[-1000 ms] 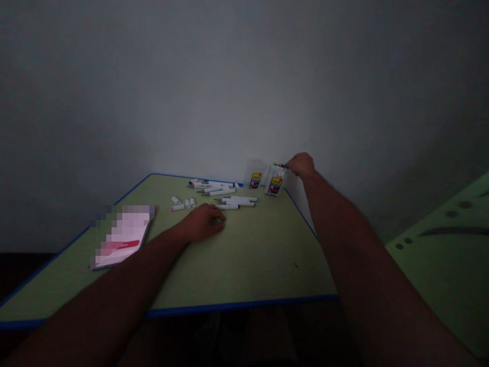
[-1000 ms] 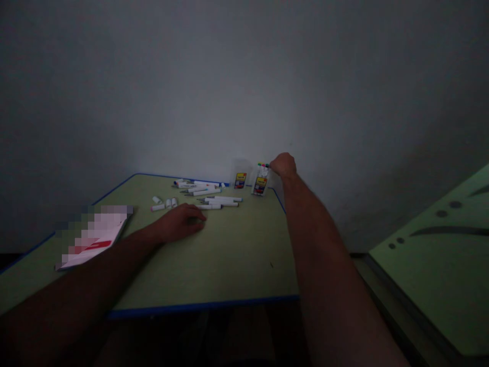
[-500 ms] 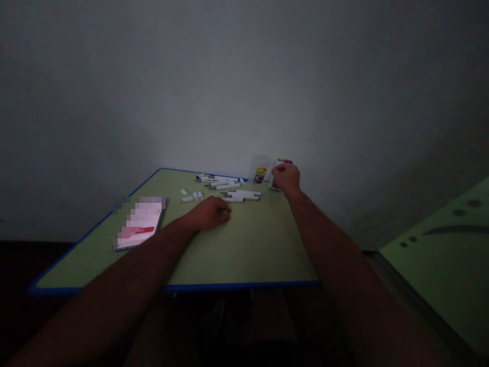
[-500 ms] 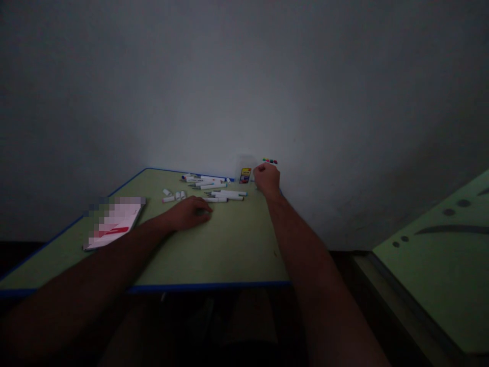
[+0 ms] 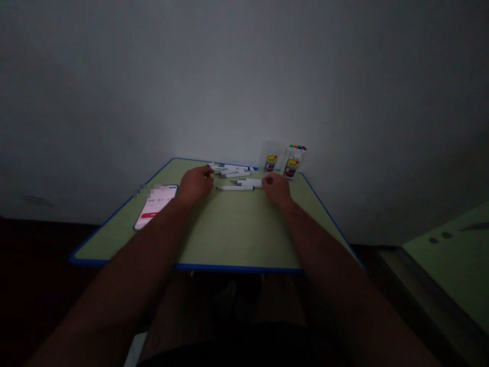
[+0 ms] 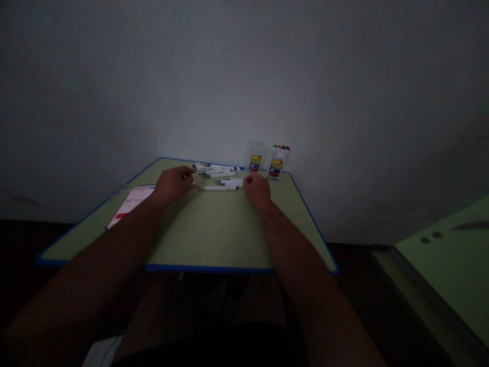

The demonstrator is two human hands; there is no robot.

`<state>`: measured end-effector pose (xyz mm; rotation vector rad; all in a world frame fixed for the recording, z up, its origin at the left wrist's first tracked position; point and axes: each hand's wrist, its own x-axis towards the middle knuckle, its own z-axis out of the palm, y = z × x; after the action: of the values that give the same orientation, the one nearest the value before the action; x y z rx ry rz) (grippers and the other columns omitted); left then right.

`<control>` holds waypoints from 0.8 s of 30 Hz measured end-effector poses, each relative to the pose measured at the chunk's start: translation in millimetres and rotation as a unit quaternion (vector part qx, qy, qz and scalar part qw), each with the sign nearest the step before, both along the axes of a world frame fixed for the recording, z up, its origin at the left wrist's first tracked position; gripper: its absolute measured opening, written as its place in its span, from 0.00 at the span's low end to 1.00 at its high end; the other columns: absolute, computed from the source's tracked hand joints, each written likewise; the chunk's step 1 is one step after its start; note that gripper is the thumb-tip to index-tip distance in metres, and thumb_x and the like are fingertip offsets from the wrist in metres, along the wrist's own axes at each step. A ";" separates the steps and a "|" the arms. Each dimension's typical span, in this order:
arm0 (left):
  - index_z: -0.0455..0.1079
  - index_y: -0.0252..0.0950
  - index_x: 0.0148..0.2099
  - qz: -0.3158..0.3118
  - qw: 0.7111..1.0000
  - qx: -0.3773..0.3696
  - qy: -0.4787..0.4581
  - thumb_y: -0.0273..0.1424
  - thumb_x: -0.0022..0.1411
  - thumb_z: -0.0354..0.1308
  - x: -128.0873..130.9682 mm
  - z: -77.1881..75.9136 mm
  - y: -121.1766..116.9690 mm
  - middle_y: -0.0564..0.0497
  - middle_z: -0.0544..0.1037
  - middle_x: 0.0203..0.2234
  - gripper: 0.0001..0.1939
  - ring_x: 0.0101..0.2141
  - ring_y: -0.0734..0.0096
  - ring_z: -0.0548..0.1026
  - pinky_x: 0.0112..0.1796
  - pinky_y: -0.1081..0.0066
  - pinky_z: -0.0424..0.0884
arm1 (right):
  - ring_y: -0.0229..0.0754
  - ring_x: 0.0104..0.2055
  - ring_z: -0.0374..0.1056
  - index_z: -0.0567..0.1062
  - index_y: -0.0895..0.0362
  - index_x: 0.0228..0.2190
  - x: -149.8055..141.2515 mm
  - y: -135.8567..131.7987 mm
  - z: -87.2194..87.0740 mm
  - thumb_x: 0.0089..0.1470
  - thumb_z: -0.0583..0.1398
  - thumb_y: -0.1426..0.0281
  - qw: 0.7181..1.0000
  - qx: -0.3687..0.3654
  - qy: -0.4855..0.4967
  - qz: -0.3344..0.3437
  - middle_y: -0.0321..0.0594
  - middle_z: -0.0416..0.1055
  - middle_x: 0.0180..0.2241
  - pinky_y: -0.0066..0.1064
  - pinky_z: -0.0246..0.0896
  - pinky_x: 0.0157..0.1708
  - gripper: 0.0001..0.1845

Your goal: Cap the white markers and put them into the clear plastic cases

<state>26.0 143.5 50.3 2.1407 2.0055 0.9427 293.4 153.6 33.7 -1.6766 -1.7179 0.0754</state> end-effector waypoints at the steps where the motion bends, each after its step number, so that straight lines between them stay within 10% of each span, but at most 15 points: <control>1: 0.79 0.36 0.54 0.020 1.000 0.001 -0.014 0.29 0.61 0.54 -2.1 2.7 0.8 0.44 0.83 0.45 0.21 0.46 0.57 0.79 0.51 0.62 0.71 | 0.43 0.36 0.72 0.81 0.57 0.32 -1.3 -0.3 -1.5 0.55 0.59 0.74 1.000 0.005 -0.008 0.011 0.42 0.79 0.34 0.33 0.64 0.42 0.09; 10: 0.78 0.35 0.51 0.120 0.988 0.024 -0.091 0.27 0.59 0.54 -25.7 13.8 8.3 0.44 0.82 0.47 0.19 0.48 0.58 0.77 0.54 0.62 0.70 | 0.47 0.47 0.71 0.81 0.57 0.43 -16.9 -5.4 -10.2 0.57 0.58 0.75 0.986 0.003 -0.112 0.127 0.46 0.79 0.44 0.39 0.63 0.52 0.15; 24: 0.79 0.33 0.51 0.109 0.992 -0.010 -0.055 0.26 0.61 0.54 -24.9 10.3 6.7 0.42 0.82 0.48 0.19 0.50 0.57 0.78 0.54 0.62 0.71 | 0.50 0.58 0.65 0.76 0.57 0.57 -18.9 -5.8 -20.0 0.59 0.60 0.72 0.956 -0.021 -0.198 0.215 0.45 0.74 0.57 0.43 0.58 0.61 0.24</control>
<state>1.2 150.2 60.6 1.8431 2.2151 1.0376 274.5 147.7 13.6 -1.3809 -2.3785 -0.0259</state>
